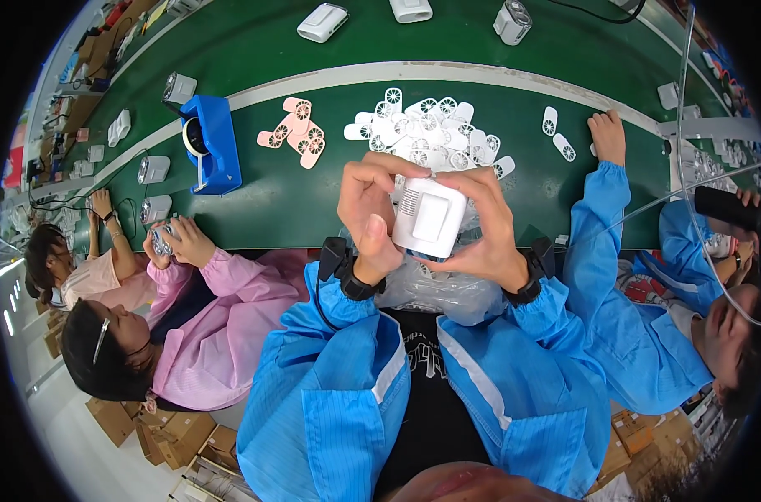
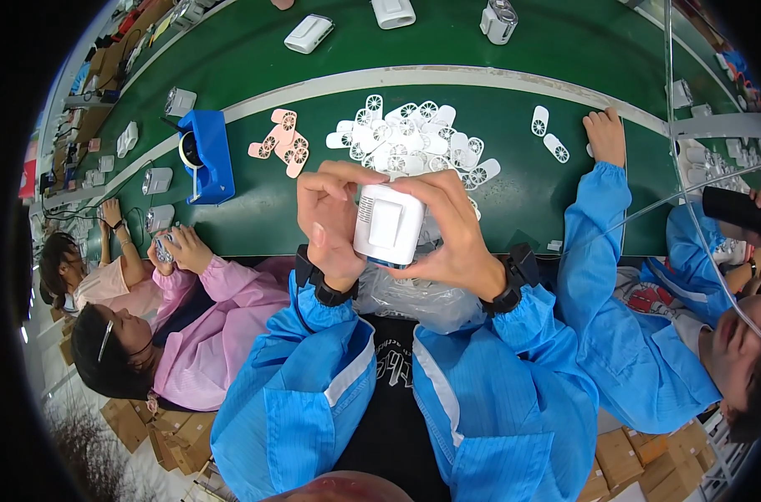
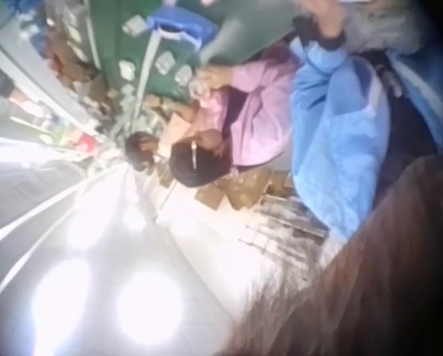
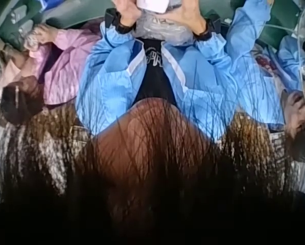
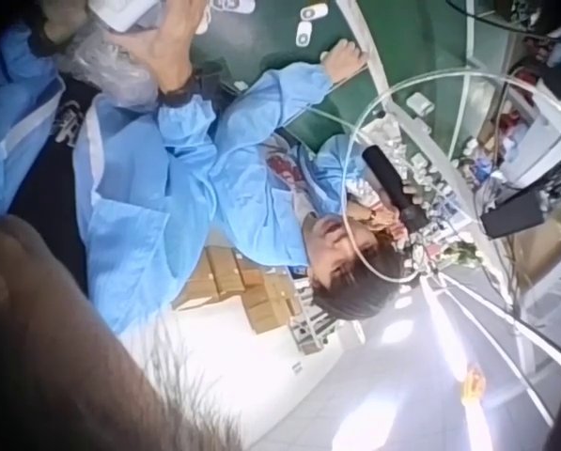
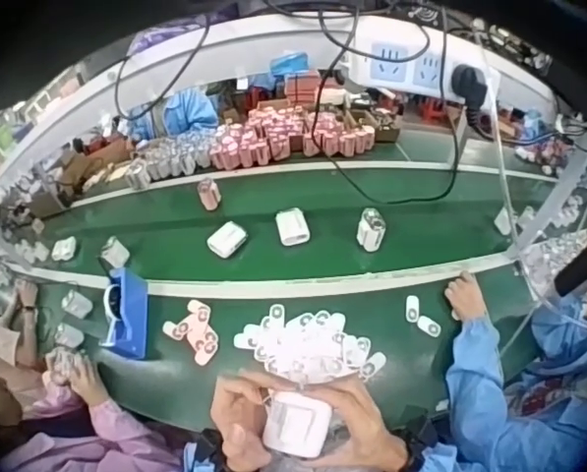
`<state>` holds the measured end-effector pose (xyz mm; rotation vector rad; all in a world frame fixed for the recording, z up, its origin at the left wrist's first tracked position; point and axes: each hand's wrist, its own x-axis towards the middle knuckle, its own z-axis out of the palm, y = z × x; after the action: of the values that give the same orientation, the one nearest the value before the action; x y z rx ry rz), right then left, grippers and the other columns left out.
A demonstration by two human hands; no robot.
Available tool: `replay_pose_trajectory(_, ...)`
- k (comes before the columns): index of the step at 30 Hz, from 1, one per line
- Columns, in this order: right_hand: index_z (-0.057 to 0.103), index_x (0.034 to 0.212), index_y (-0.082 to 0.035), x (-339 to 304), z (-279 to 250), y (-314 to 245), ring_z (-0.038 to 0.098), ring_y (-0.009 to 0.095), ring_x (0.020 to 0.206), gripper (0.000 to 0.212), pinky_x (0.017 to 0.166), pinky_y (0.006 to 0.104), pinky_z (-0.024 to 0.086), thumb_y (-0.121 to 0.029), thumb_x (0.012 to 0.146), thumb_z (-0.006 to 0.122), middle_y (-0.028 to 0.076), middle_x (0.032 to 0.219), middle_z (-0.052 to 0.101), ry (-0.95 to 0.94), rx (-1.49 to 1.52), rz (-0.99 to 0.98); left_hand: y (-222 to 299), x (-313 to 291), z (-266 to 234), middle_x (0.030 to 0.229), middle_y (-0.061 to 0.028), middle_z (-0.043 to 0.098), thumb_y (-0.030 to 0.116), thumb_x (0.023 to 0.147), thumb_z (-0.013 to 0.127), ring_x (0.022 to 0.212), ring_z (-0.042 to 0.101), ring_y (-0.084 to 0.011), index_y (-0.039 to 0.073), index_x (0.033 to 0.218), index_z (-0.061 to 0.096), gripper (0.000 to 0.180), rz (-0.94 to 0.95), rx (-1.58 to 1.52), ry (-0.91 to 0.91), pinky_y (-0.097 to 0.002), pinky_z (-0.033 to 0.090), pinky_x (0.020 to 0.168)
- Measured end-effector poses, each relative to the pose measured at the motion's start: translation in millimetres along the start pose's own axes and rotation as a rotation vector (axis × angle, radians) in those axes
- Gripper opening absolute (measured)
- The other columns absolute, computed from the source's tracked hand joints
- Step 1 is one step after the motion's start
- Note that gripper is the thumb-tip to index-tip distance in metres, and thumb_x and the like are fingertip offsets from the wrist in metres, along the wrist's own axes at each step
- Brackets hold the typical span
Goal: The person assembles fans by picking up a housing, selecting a fan blade from a pile, and pressing the blade into the housing. They then turn the assembly over, press the back, and place the finished fan onto a conveyor belt.
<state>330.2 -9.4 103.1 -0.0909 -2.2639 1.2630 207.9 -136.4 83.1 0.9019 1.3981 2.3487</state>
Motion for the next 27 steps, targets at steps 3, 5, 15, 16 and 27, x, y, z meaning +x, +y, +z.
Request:
replay_pose_trajectory(3,0.062,0.135,-0.005,2.6,0.4,-2.7,0.061,0.034,0.114,0.092,0.095,0.0429,0.052,-0.014,0.051,0.099,0.014,0.128,0.063,0.026,-0.014,-0.006,1.8,9.8,1.8,0.107,-0.0258,0.065,0.058,0.099,0.056,0.1,0.066,-0.0317,0.001,0.109,0.047,0.059,0.003,-0.018,-0.005,-0.0434,0.051,0.092)
replay_pose_trajectory(5,0.061,0.136,-0.005,4.7,0.5,-4.1,0.061,0.034,0.115,0.092,0.096,0.0432,0.052,-0.014,0.052,0.099,0.014,0.129,0.063,0.027,-0.017,-0.028,2.5,9.3,1.9,0.107,-0.0258,0.065,0.058,0.099,0.056,0.1,0.066,-0.0315,0.001,0.109,0.047,0.058,0.007,-0.037,0.002,-0.0433,0.051,0.092)
replay_pose_trajectory(15,0.058,0.137,-0.006,5.9,6.6,2.6,0.064,0.034,0.121,0.091,0.102,0.0437,0.052,-0.015,0.056,0.1,0.016,0.133,0.065,-0.038,0.087,0.022,3.8,-2.4,-6.2,0.109,-0.0283,0.063,0.053,0.1,0.05,0.102,0.065,-0.0358,0.002,0.114,0.044,0.054,0.017,0.054,0.002,-0.0487,0.051,0.094)
replay_pose_trajectory(16,0.058,0.137,-0.006,6.3,7.4,3.3,0.064,0.034,0.121,0.091,0.102,0.0437,0.052,-0.015,0.057,0.1,0.016,0.133,0.065,-0.028,0.093,0.026,2.5,-0.9,-7.2,0.109,-0.0283,0.063,0.053,0.1,0.05,0.102,0.065,-0.0358,0.002,0.114,0.044,0.054,0.019,0.054,0.0,-0.0487,0.051,0.094)
replay_pose_trajectory(27,0.058,0.136,-0.005,8.4,11.1,-0.5,0.064,0.033,0.12,0.091,0.103,0.0435,0.052,-0.016,0.056,0.1,0.015,0.129,0.065,0.041,0.108,0.123,-3.9,4.4,-6.7,0.107,-0.0255,0.068,0.053,0.098,0.059,0.094,0.063,-0.025,0.003,0.114,0.045,0.054,0.067,0.061,0.128,-0.0358,0.045,0.083)
